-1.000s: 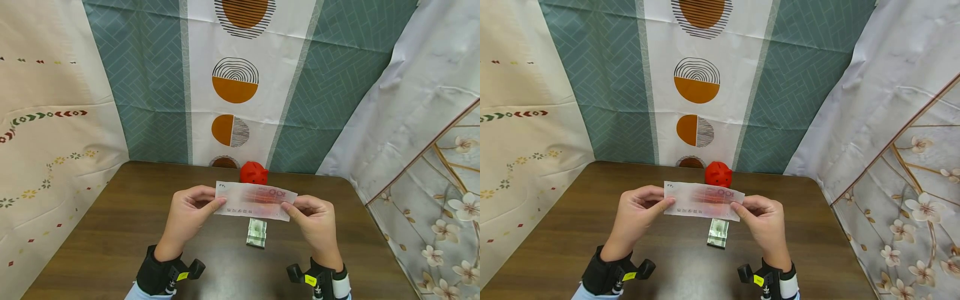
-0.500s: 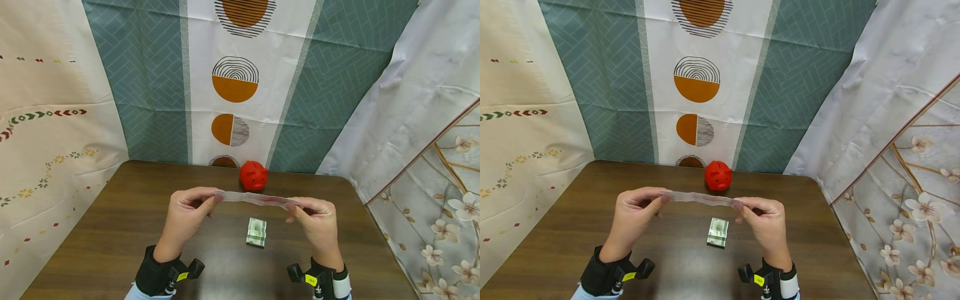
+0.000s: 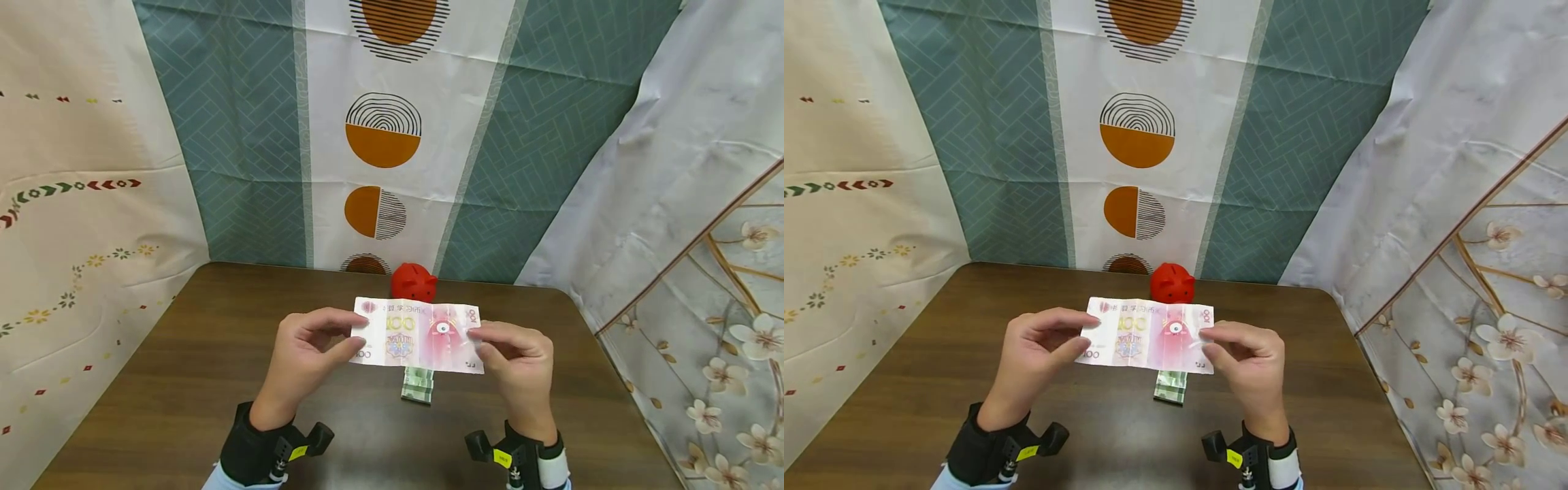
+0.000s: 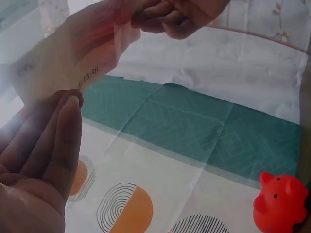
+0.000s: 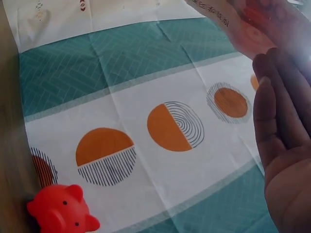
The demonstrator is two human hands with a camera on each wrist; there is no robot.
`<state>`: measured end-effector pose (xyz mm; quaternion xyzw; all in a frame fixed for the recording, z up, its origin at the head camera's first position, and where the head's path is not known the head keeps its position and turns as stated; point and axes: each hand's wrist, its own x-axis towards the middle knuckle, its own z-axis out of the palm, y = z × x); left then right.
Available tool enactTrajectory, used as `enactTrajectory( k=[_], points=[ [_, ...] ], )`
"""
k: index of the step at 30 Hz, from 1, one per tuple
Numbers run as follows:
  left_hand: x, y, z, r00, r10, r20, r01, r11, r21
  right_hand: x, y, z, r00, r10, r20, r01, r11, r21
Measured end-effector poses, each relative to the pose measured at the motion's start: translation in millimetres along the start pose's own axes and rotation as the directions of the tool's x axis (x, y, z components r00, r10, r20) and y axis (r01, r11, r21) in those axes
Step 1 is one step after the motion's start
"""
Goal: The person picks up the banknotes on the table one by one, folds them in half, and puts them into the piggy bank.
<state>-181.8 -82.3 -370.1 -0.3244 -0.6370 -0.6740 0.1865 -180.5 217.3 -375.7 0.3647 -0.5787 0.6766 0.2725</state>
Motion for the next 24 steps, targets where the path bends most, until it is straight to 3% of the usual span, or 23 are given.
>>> enactTrajectory(
  k=[3, 8, 15, 19, 24],
  points=[
    [0.7, 3.1, 2.5, 0.999, -0.018, -0.036, 0.02, 0.998, 0.054, 0.7, -1.0, 3.0, 0.999, 0.001, -0.042, -0.003, 0.998, -0.061],
    [2.5, 4.0, 4.9, 0.994, -0.035, -0.104, 0.048, 0.991, 0.126, 3.3, -1.0, 5.8, 0.998, 0.012, -0.056, -0.015, 0.999, -0.052],
    [3.2, 3.7, 6.1, 0.976, -0.082, -0.203, 0.113, 0.983, 0.144, 2.6, -5.8, 9.4, 0.986, 0.117, -0.123, -0.127, 0.989, -0.081],
    [3.7, 3.2, 6.7, 0.975, -0.071, -0.212, 0.105, 0.983, 0.152, 2.8, -6.4, 9.7, 0.983, 0.128, -0.134, -0.141, 0.985, -0.094],
    [4.2, 1.3, 7.3, 0.979, -0.072, -0.189, 0.096, 0.988, 0.122, 3.0, -6.5, 7.5, 0.986, 0.137, -0.092, -0.148, 0.982, -0.114]
  ],
)
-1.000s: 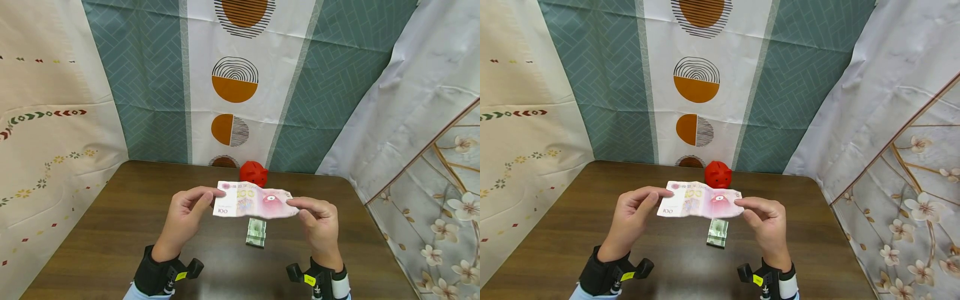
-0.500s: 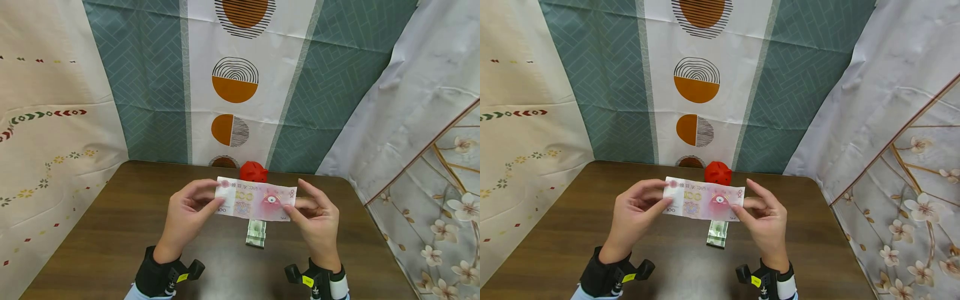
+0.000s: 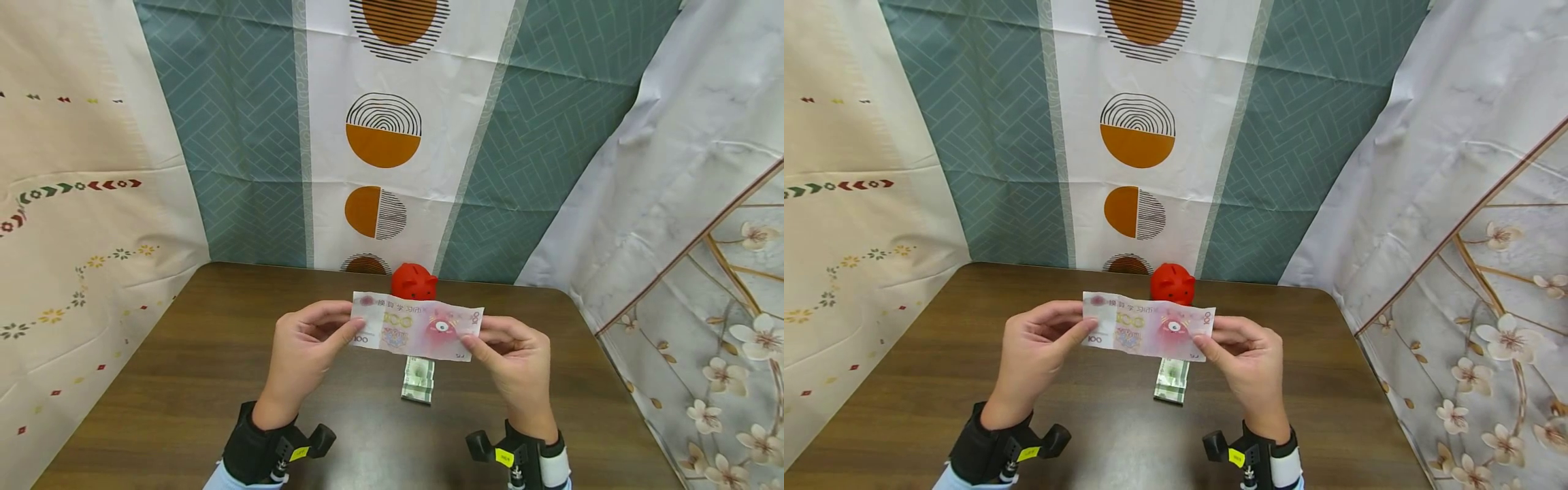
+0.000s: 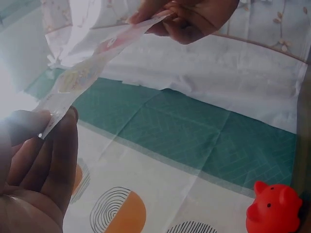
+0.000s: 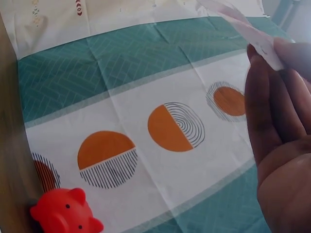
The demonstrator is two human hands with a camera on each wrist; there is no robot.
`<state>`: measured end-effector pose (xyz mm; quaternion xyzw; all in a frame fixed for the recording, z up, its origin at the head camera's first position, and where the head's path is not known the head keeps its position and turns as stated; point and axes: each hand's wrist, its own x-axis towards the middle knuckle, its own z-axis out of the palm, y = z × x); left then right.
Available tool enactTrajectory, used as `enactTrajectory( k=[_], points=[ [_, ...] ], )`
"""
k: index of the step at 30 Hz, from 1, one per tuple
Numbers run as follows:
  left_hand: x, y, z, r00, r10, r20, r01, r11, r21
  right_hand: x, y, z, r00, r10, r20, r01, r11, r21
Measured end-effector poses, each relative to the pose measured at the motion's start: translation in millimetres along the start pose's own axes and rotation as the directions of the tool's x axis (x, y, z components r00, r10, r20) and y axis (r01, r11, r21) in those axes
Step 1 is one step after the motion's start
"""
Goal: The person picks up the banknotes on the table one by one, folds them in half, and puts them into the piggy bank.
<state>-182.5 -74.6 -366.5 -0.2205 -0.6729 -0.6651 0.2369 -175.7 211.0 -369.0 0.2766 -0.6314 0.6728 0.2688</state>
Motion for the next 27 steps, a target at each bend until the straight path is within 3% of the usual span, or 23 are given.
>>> enactTrajectory(
  k=[5, 10, 14, 17, 27],
  points=[
    [-1.0, -3.2, 3.3, 0.999, -0.005, 0.036, 0.006, 1.0, -0.013, -0.7, 1.3, -3.3, 0.996, 0.015, 0.087, -0.014, 1.0, -0.005],
    [-1.9, -6.1, 6.6, 0.995, -0.019, 0.099, 0.022, 0.999, -0.031, -0.3, 2.7, -2.7, 0.981, 0.004, 0.196, -0.017, 0.998, 0.065],
    [-2.3, -8.0, 7.7, 0.981, -0.048, 0.187, 0.055, 0.998, -0.033, -1.3, 3.0, 0.2, 0.962, 0.005, 0.273, -0.037, 0.993, 0.11],
    [-2.3, -8.4, 8.4, 0.967, -0.075, 0.243, 0.081, 0.997, -0.017, -2.0, 3.1, 2.4, 0.951, 0.022, 0.308, -0.051, 0.995, 0.085],
    [-1.6, -8.1, 9.1, 0.935, -0.14, 0.326, 0.136, 0.99, 0.036, -0.7, 7.7, 10.2, 0.895, -0.007, 0.445, -0.048, 0.993, 0.111]
  ],
)
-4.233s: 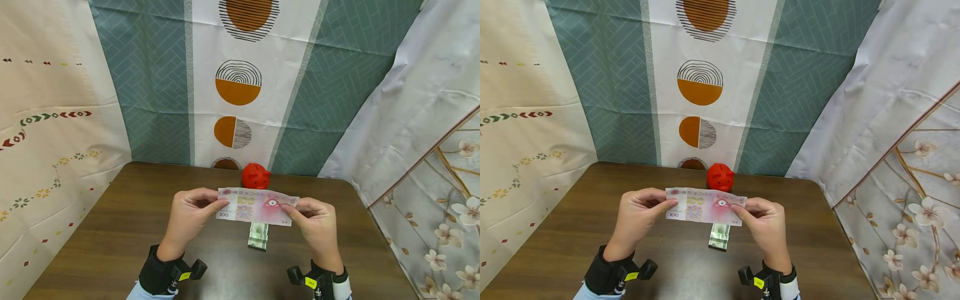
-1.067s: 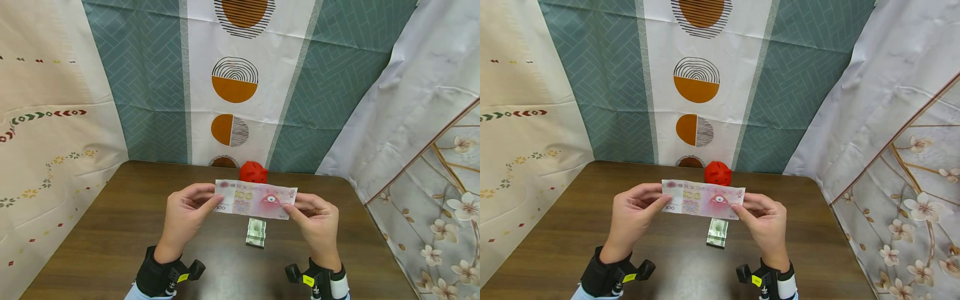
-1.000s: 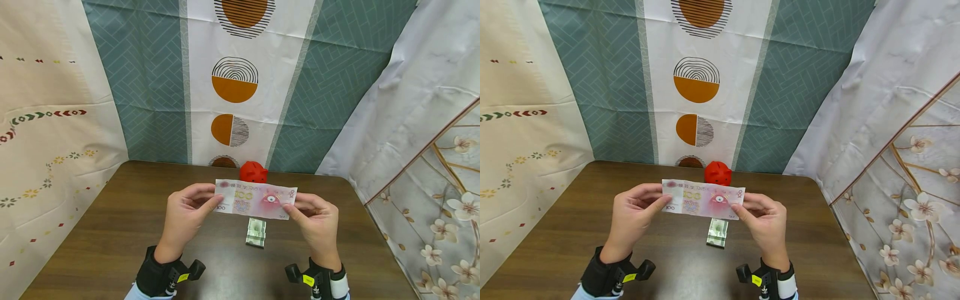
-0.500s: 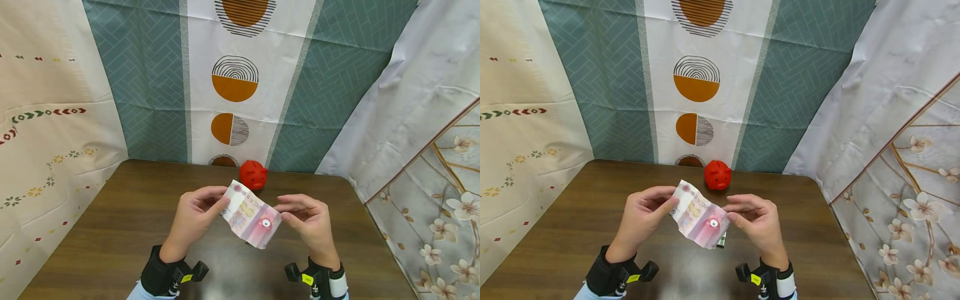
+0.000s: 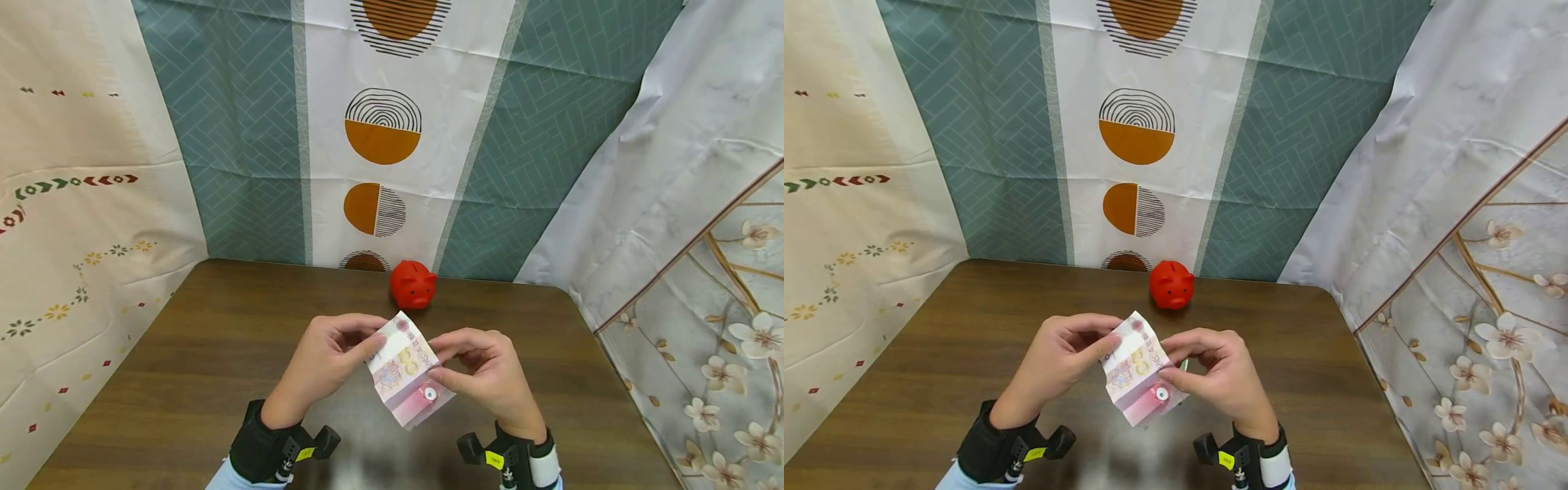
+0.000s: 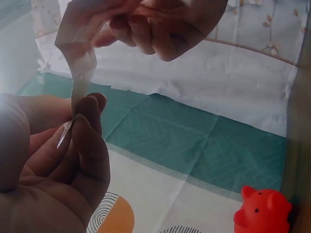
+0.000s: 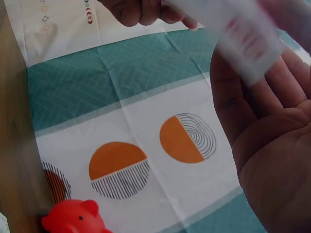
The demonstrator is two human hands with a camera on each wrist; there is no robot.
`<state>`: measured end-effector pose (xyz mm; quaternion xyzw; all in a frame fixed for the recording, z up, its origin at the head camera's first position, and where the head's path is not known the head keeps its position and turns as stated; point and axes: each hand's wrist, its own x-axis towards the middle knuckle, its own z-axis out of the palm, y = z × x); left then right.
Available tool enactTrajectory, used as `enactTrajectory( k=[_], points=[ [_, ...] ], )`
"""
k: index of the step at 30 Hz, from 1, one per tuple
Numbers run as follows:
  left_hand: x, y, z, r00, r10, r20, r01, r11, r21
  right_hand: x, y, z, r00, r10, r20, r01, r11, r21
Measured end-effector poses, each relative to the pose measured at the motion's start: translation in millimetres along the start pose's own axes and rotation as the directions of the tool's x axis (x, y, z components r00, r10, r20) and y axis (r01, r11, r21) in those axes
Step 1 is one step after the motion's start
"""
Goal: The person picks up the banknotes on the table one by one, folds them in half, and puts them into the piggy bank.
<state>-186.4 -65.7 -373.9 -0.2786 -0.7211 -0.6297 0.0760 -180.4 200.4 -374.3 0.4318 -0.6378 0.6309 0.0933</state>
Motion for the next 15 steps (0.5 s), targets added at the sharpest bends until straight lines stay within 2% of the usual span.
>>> enactTrajectory(
  k=[3, 6, 11, 15],
  points=[
    [0.9, -0.4, 0.9, 1.0, -0.012, 0.009, 0.012, 1.0, 0.009, 0.1, 2.4, 1.0, 0.999, -0.031, 0.005, 0.031, 0.999, 0.004],
    [1.5, -1.2, 2.3, 1.0, -0.03, 0.004, 0.03, 1.0, 0.005, -0.2, 4.2, 2.2, 0.997, -0.069, -0.027, 0.069, 0.997, 0.015],
    [2.0, -2.0, 4.6, 0.996, -0.069, -0.059, 0.069, 0.998, -0.008, -0.8, 3.2, 5.3, 0.983, -0.086, -0.163, 0.084, 0.996, -0.02],
    [2.7, -4.9, 9.2, 0.991, -0.062, -0.118, 0.066, 0.997, 0.028, 0.8, 3.6, 8.4, 0.953, -0.091, -0.29, 0.075, 0.995, -0.064]
  ],
)
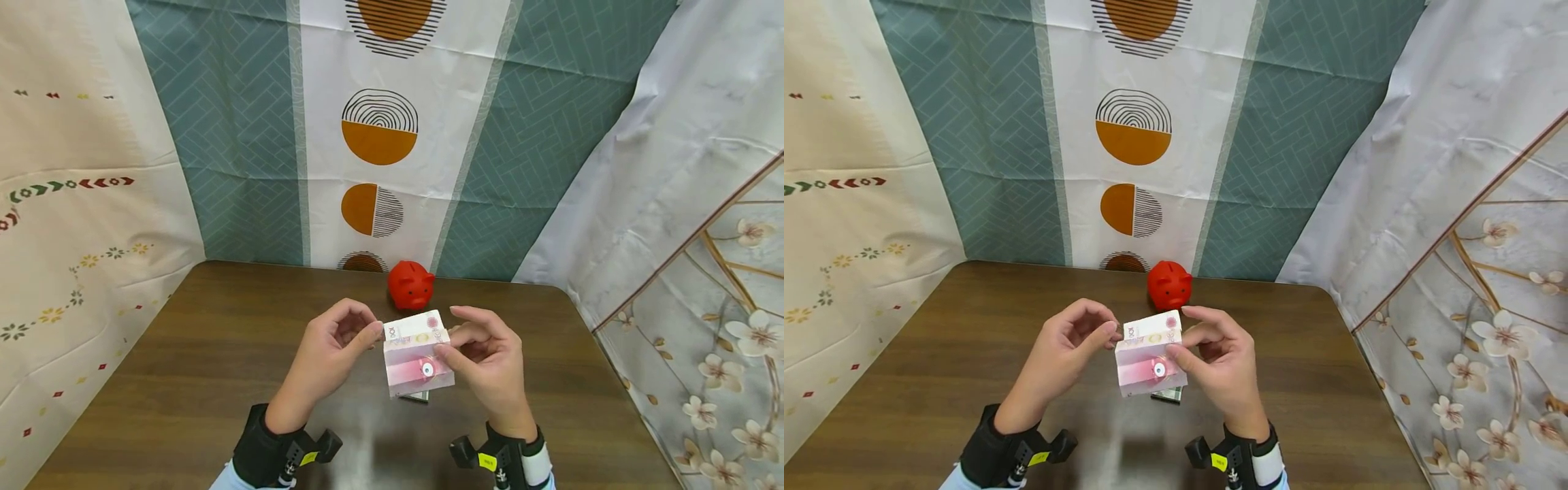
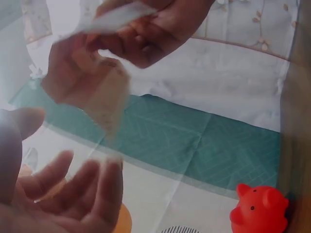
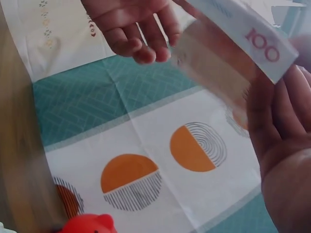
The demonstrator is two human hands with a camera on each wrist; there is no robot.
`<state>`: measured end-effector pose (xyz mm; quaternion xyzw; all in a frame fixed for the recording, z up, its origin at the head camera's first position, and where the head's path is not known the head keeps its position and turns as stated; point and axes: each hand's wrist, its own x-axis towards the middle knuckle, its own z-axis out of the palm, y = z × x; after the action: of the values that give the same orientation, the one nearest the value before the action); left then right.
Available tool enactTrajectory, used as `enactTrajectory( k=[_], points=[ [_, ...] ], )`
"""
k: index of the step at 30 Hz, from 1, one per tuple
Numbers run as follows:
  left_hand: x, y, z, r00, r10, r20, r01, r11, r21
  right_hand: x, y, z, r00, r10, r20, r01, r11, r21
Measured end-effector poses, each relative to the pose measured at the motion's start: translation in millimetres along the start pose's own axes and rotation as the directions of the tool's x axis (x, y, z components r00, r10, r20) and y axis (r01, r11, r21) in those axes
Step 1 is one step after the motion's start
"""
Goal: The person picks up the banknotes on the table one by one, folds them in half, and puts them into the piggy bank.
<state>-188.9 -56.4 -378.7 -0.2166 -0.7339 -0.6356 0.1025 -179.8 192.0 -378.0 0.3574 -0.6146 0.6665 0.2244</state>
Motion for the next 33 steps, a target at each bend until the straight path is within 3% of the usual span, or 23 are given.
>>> enactTrajectory(
  k=[4, 8, 12, 22, 25, 29, 33],
  points=[
    [-0.4, -1.7, 3.0, 0.999, 0.049, 0.001, -0.049, 0.998, 0.045, 0.9, 3.6, 5.4, 0.994, -0.009, -0.107, 0.007, 1.0, -0.021],
    [-2.4, 0.1, 2.8, 0.993, 0.102, 0.056, -0.101, 0.995, -0.02, -0.4, 4.7, 9.3, 0.985, 0.024, -0.173, -0.033, 0.998, -0.051],
    [-3.8, 2.2, 3.5, 0.988, 0.148, 0.05, -0.145, 0.988, -0.057, -1.0, 4.6, 12.0, 0.98, 0.047, -0.192, -0.062, 0.995, -0.074],
    [-4.9, 3.0, 5.9, 0.983, 0.181, -0.015, -0.182, 0.982, -0.053, -2.5, 3.2, 14.3, 0.979, 0.07, -0.191, -0.095, 0.987, -0.126],
    [-4.1, 1.9, 7.4, 0.966, 0.256, -0.038, -0.258, 0.964, -0.062, -1.7, 2.1, 14.1, 0.983, 0.031, -0.182, -0.055, 0.99, -0.126],
    [-2.8, 0.4, 9.2, 0.928, 0.366, -0.071, -0.37, 0.927, -0.057, 0.1, 1.1, 12.8, 0.989, -0.017, -0.149, -0.002, 0.992, -0.128],
    [-2.4, 0.6, 10.1, 0.901, 0.426, -0.078, -0.43, 0.902, -0.042, 1.3, 0.7, 12.2, 0.992, -0.036, -0.118, 0.024, 0.994, -0.105]
  ],
)
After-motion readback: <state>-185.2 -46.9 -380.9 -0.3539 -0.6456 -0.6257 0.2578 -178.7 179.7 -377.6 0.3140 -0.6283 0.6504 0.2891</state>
